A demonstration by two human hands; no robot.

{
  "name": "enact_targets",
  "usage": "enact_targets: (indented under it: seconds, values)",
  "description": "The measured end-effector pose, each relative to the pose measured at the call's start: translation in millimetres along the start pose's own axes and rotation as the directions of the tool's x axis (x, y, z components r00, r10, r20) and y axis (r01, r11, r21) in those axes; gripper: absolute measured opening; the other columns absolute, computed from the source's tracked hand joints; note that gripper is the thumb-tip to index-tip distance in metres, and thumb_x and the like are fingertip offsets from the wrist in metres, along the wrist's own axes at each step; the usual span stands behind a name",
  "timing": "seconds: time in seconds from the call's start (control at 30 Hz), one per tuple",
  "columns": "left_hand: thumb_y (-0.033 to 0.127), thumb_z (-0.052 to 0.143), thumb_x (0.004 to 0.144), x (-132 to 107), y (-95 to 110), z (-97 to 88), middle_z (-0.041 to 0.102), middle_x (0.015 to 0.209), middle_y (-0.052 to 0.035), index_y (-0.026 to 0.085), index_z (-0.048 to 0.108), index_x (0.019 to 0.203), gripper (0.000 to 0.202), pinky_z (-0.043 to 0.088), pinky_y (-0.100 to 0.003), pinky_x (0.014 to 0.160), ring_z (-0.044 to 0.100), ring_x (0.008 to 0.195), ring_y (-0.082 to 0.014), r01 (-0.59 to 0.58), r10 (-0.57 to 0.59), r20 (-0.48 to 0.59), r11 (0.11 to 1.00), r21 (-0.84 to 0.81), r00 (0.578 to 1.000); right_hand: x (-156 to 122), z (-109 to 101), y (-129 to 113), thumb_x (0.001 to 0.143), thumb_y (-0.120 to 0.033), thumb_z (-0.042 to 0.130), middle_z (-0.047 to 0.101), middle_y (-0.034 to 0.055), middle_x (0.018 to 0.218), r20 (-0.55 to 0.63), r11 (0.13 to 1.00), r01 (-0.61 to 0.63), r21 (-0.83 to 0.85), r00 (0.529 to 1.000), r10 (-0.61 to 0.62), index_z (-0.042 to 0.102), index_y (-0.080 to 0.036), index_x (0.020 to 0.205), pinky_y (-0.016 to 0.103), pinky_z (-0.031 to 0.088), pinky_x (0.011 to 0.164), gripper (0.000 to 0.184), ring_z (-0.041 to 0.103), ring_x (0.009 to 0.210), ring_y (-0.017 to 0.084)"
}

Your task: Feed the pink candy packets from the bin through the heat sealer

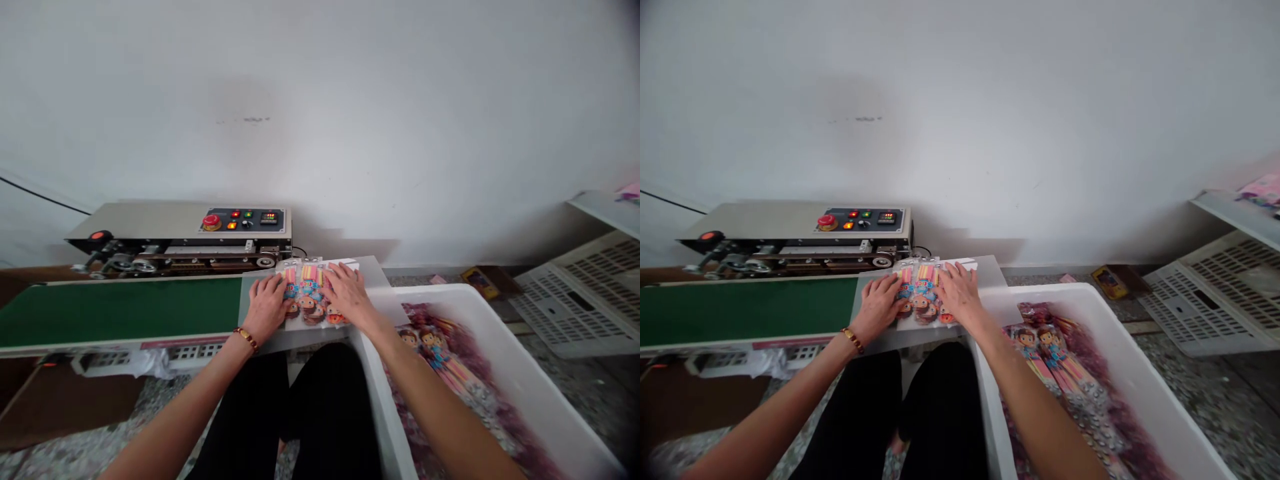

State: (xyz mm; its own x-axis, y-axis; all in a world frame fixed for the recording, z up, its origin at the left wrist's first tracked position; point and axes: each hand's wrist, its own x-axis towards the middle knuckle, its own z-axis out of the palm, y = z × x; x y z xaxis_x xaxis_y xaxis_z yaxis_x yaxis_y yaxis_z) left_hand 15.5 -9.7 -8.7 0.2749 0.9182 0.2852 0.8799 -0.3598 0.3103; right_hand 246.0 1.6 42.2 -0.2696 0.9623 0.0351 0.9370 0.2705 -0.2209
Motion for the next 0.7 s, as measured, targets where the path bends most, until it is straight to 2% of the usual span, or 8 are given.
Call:
enact_targets:
  seconds: [0.1, 0.17, 0.37, 0.47, 0.6, 0.63, 0.7]
  values:
    - [0.024, 0.053, 0.092, 6, -9, -1.6, 0.056, 0.149, -0.015, 0.019, 0.056, 0.138, 0.046, 0.039, -0.054, 0.116, 0.047, 0.14, -0.0322, -0.111, 0.113, 0.058, 0.993, -0.038, 0.992, 10, 6, -15, 0.102, -0.032, 0.05, 0.051, 0.0117, 0.155, -0.055, 0.994, 0.11, -0.012, 0.992, -0.111, 0.06, -0.025, 0.138, 0.066, 0.024, 0.117, 0.038, 0.035, 0.148, 0.033]
    - [0.021, 0.051, 0.093, 8, -11, -1.2, 0.055, 0.15, -0.0145, 0.018, 0.055, 0.139, 0.047, 0.036, -0.053, 0.119, 0.049, 0.139, -0.0308, -0.152, 0.155, 0.093, 0.987, -0.044, 0.983, 12, 12, -22, 0.102, -0.031, 0.049, 0.052, 0.0113, 0.154, -0.042, 0.987, 0.162, -0.022, 0.986, -0.162, 0.057, -0.026, 0.139, 0.068, 0.021, 0.118, 0.038, 0.036, 0.148, 0.032]
    - [0.022, 0.047, 0.094, 2, -27, -3.1, 0.054, 0.15, -0.0176, 0.017, 0.054, 0.141, 0.048, 0.032, -0.059, 0.121, 0.05, 0.139, -0.0316, -0.091, 0.093, 0.077, 0.995, -0.032, 0.993, 10, 17, -20, 0.104, -0.031, 0.047, 0.049, 0.0107, 0.157, 0.052, 0.988, 0.152, -0.027, 0.987, -0.15, 0.053, -0.026, 0.143, 0.073, 0.02, 0.117, 0.04, 0.036, 0.148, 0.032]
    - [0.024, 0.044, 0.095, -3, -50, -12.0, 0.054, 0.15, -0.0181, 0.015, 0.054, 0.141, 0.048, 0.034, -0.058, 0.12, 0.051, 0.138, -0.0309, -0.113, 0.117, 0.09, 0.992, -0.051, 0.989, 13, 13, -19, 0.103, -0.031, 0.048, 0.052, 0.0109, 0.155, 0.053, 0.983, 0.177, -0.039, 0.983, -0.175, 0.056, -0.025, 0.14, 0.074, 0.017, 0.117, 0.038, 0.037, 0.146, 0.034]
    - [0.029, 0.044, 0.095, -15, -97, -34.2, 0.052, 0.152, -0.0189, 0.013, 0.053, 0.142, 0.05, 0.039, -0.05, 0.118, 0.049, 0.141, -0.0297, -0.132, 0.14, 0.133, 0.989, -0.071, 0.981, 22, 12, -24, 0.103, -0.032, 0.05, 0.056, 0.0101, 0.151, 0.044, 0.971, 0.234, -0.037, 0.972, -0.233, 0.058, -0.027, 0.136, 0.074, 0.015, 0.117, 0.035, 0.038, 0.145, 0.034]
    - [0.03, 0.044, 0.094, -19, -109, -40.4, 0.052, 0.152, -0.0184, 0.014, 0.053, 0.141, 0.05, 0.039, -0.051, 0.118, 0.05, 0.14, -0.03, -0.114, 0.12, 0.143, 0.992, -0.053, 0.982, 24, 13, -27, 0.103, -0.032, 0.049, 0.057, 0.0093, 0.15, 0.041, 0.965, 0.259, -0.037, 0.965, -0.258, 0.059, -0.027, 0.135, 0.074, 0.015, 0.117, 0.034, 0.039, 0.144, 0.034]
    - [0.03, 0.045, 0.093, -26, -125, -50.7, 0.056, 0.149, -0.0168, 0.019, 0.056, 0.14, 0.049, 0.034, -0.059, 0.119, 0.052, 0.138, -0.0325, -0.037, 0.033, 0.119, 0.999, 0.031, 0.992, 30, 16, -34, 0.103, -0.033, 0.049, 0.059, 0.0083, 0.148, 0.038, 0.95, 0.312, -0.037, 0.95, -0.31, 0.06, -0.028, 0.134, 0.074, 0.014, 0.117, 0.033, 0.041, 0.142, 0.032]
